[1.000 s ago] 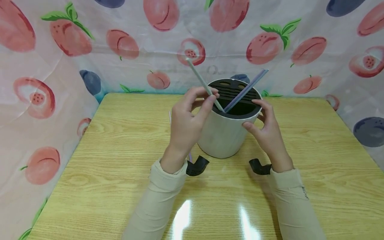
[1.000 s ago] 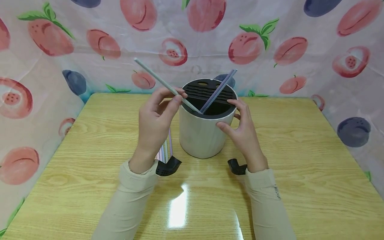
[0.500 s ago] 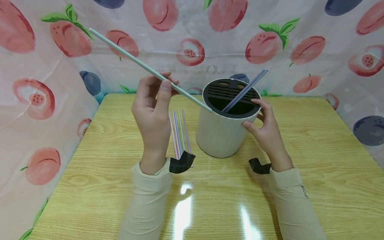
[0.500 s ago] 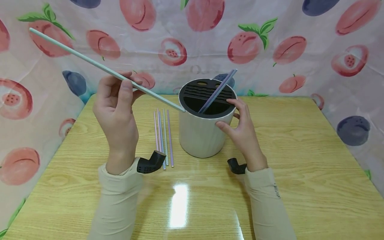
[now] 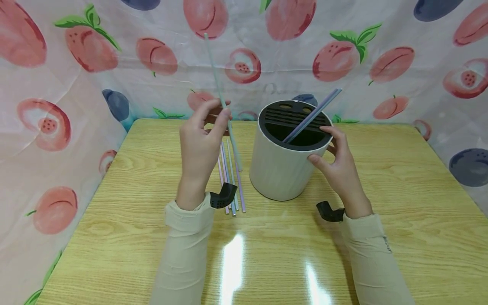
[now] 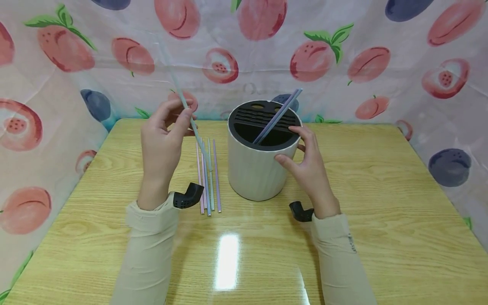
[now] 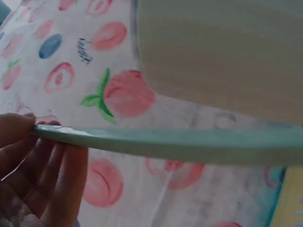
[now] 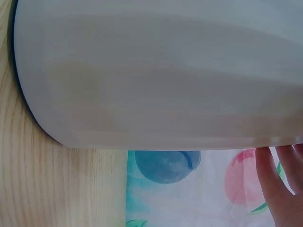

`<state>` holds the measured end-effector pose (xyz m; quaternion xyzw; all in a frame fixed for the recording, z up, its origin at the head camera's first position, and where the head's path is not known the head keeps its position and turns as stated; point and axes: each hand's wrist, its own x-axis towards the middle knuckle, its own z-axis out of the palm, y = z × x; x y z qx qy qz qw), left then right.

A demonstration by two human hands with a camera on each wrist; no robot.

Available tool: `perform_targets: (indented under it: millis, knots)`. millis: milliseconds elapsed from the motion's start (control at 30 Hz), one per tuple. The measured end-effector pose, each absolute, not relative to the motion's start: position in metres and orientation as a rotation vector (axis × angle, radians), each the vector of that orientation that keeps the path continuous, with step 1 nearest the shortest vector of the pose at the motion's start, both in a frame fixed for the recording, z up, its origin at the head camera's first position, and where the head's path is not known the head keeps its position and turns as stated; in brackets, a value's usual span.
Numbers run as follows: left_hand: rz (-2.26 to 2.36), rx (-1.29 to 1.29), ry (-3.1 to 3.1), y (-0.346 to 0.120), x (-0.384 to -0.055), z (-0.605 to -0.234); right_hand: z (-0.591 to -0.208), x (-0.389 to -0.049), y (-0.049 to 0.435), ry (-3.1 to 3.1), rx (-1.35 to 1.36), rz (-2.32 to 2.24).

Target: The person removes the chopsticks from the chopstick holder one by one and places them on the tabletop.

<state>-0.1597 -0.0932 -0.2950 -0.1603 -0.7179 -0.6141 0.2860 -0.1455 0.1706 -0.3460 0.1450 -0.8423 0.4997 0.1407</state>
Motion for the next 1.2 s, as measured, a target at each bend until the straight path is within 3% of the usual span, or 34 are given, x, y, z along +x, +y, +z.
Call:
perform_targets:
  millis: [200,733,1200]
  knots:
    - [-1.384,-0.358,-2.29,-0.095,-0.184,-0.325,-0.346,-0.145,0.17,-2.424,0.433,1.445]
    - [-1.455,-0.015,-2.8,-0.102,-0.213,-0.385,-0.346,-0.146,0.17,-2.435,0.421,1.426]
    - [-1.199,-0.019,-3.11,-0.102,-0.223,-0.416,-0.346,-0.148,0.172,-2.422,0.447,1.444]
